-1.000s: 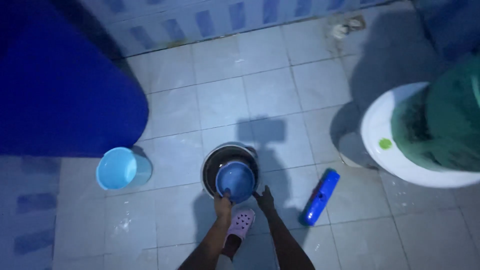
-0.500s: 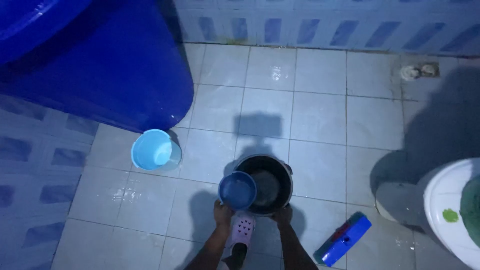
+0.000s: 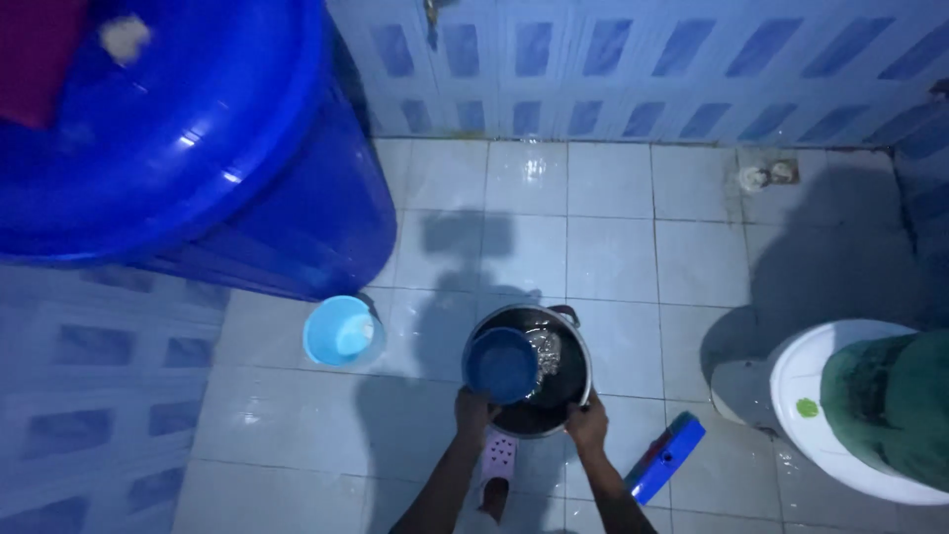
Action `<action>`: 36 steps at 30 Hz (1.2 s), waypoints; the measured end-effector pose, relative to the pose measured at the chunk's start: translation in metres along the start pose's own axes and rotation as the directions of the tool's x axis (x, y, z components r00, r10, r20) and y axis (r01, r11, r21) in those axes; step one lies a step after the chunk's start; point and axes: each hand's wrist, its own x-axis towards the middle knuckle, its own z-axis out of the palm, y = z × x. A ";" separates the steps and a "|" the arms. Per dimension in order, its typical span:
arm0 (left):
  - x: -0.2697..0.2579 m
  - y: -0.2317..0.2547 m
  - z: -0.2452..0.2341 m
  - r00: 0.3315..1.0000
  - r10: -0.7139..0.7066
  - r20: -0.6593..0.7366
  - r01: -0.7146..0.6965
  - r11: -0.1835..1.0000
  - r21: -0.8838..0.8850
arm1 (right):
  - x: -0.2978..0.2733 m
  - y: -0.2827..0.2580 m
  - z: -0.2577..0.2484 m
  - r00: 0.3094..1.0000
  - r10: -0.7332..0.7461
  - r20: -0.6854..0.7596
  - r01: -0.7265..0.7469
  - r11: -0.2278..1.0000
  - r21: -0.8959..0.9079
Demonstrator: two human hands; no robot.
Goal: The person cleans a bathroom floor by pouring water from a metal bucket and a small blue bowl, then scrubbing the tiles with a brush. They repeatedly refill the containers from a large blue water drum and a faucet to wet and rinse the floor.
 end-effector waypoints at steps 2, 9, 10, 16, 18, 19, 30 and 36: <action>-0.025 0.028 0.016 0.994 0.027 0.106 -0.029 0.999 0.015 | -0.019 -0.028 -0.025 0.998 0.043 0.037 -0.047 0.989 0.137; -0.123 0.188 0.053 0.964 0.024 0.265 -0.048 0.995 0.086 | -0.079 -0.178 -0.096 0.998 0.062 0.010 -0.063 0.982 0.176; -0.119 0.196 0.051 0.937 0.070 0.343 -0.089 0.995 0.041 | -0.081 -0.186 -0.100 0.996 0.088 0.003 -0.088 0.980 0.177; -0.116 0.293 0.039 0.960 0.052 0.274 -0.077 0.994 0.080 | -0.105 -0.279 -0.131 0.992 0.101 0.082 -0.127 0.888 0.442; -0.124 0.326 0.032 0.957 0.087 0.277 -0.107 0.992 0.059 | -0.097 -0.306 -0.134 0.991 0.085 0.105 -0.123 0.893 0.433; -0.128 0.340 0.030 0.952 0.117 0.282 -0.133 0.990 0.037 | -0.091 -0.318 -0.137 0.989 0.073 0.126 -0.120 0.900 0.419; -0.111 0.515 0.008 0.914 0.314 0.257 -0.262 0.941 -0.216 | -0.010 -0.482 -0.144 0.973 -0.069 0.220 -0.017 0.931 0.365; -0.076 0.613 -0.017 0.877 0.455 0.151 -0.413 0.877 -0.244 | 0.059 -0.590 -0.143 0.904 -0.214 0.371 0.058 0.920 0.388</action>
